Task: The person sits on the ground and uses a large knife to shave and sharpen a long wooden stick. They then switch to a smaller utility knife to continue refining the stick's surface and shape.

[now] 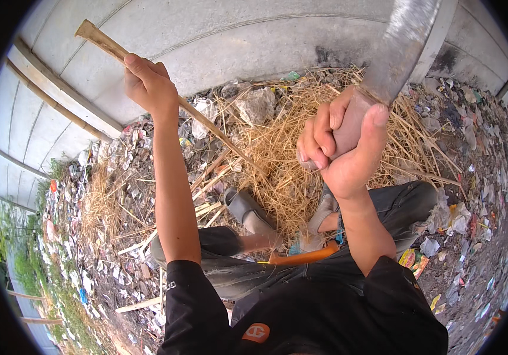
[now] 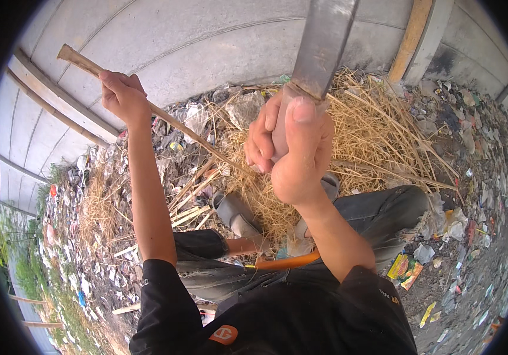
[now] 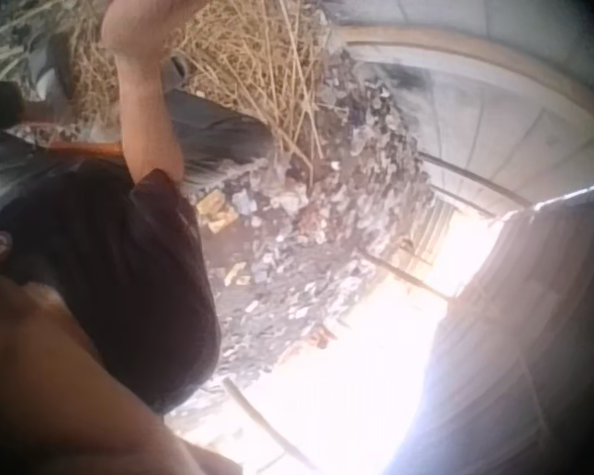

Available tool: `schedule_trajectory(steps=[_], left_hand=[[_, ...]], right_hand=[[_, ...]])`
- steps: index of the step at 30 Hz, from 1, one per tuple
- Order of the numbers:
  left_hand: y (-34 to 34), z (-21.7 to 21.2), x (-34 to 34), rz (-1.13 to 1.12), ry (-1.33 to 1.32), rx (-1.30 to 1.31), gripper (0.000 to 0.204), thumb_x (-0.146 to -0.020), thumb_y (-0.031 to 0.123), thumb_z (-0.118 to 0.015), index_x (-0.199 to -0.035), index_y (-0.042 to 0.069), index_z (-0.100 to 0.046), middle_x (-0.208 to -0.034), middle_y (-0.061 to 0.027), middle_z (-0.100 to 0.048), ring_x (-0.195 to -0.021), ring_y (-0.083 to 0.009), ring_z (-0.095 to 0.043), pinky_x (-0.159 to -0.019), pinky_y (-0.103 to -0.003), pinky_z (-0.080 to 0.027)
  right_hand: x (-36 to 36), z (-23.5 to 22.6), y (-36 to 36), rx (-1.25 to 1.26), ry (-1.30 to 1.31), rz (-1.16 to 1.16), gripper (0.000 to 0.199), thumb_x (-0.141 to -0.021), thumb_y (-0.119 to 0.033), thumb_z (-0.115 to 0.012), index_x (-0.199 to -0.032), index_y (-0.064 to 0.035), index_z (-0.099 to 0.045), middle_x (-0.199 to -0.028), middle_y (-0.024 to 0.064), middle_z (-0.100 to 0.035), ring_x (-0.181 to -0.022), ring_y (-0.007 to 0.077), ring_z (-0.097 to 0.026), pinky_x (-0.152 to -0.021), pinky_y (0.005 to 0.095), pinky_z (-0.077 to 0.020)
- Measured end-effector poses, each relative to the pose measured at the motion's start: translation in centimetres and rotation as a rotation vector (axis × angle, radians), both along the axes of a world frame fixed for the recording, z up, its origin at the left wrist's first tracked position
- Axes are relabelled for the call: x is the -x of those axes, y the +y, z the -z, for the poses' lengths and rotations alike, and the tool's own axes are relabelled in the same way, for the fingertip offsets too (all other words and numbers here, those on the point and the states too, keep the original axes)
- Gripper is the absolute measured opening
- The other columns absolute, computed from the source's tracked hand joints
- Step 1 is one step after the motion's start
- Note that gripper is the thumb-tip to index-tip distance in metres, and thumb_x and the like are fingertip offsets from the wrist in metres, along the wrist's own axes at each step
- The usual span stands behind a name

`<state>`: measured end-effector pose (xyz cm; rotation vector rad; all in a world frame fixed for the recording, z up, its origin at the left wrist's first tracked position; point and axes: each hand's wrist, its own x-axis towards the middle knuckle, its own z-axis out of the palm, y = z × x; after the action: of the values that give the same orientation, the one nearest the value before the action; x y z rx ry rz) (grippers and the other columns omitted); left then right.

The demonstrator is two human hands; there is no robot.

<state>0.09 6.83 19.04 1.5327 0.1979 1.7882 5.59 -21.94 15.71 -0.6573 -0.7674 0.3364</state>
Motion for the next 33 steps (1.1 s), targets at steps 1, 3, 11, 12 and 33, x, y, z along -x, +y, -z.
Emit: schedule_trajectory(steps=[1, 3, 11, 12, 33], left_hand=[[-0.2, 0.1, 0.0, 0.001, -0.003, 0.002, 0.053, -0.108, 0.047, -0.041, -0.072, 0.008, -0.039, -0.051, 0.0027, -0.034, -0.041, -0.0054, -0.032, -0.039, -0.024, -0.024], [-0.3, 0.0, -0.5, -0.018, 0.006, 0.007, 0.054, -0.108, 0.046, -0.041, -0.07, 0.008, -0.039, -0.051, 0.0027, -0.034, -0.041, -0.0057, -0.032, -0.039, -0.024, -0.024], [1.7, 1.1, 2.1, -0.058, 0.027, 0.027, 0.053, -0.109, 0.047, -0.04, -0.071, 0.01, -0.037, -0.049, 0.0023, -0.031, -0.038, -0.0078, -0.032, -0.036, -0.026, -0.024], [1.9, 1.3, 2.8, -0.097, 0.051, 0.014, 0.053, -0.109, 0.047, -0.039, -0.071, 0.01, -0.037, -0.049, 0.0023, -0.031, -0.038, -0.0079, -0.032, -0.036, -0.026, -0.024], [-2.1, 0.4, -2.1, 0.071, 0.0, 0.022, 0.049, -0.109, 0.042, -0.041, -0.074, 0.008, -0.04, -0.055, 0.0032, -0.034, -0.042, -0.0046, -0.029, -0.04, -0.024, -0.024]], right_hand=[[1.0, 1.9, 1.0, -0.056, -0.026, 0.068, 0.055, -0.099, -0.065, -0.045, -0.089, -0.0109, -0.043, -0.056, -0.0009, -0.04, -0.041, 0.0101, -0.039, -0.042, 0.03, -0.0401], [4.2, 10.4, 2.6, -0.038, -0.018, 0.142, 0.051, -0.101, -0.059, -0.047, -0.086, -0.0104, -0.041, -0.056, 0.0007, -0.042, -0.044, 0.0101, -0.042, -0.043, 0.0299, -0.0399], [5.0, 25.0, -1.4, 1.052, 0.755, -0.133, 0.051, -0.095, -0.049, -0.065, -0.066, -0.0107, -0.048, -0.053, -0.0003, -0.043, -0.041, 0.0122, -0.045, -0.042, 0.0321, -0.0424], [2.8, 23.3, -1.0, 0.989, 0.684, -0.121, 0.05, -0.094, -0.049, -0.065, -0.067, -0.0107, -0.049, -0.053, -0.0006, -0.042, -0.041, 0.0117, -0.045, -0.042, 0.0319, -0.0429], [4.6, 22.1, -1.3, 1.06, 0.438, -0.247, 0.054, -0.097, -0.053, -0.063, -0.068, -0.0095, -0.049, -0.055, 0.0, -0.047, -0.042, 0.0103, -0.048, -0.039, 0.03, -0.0406]])
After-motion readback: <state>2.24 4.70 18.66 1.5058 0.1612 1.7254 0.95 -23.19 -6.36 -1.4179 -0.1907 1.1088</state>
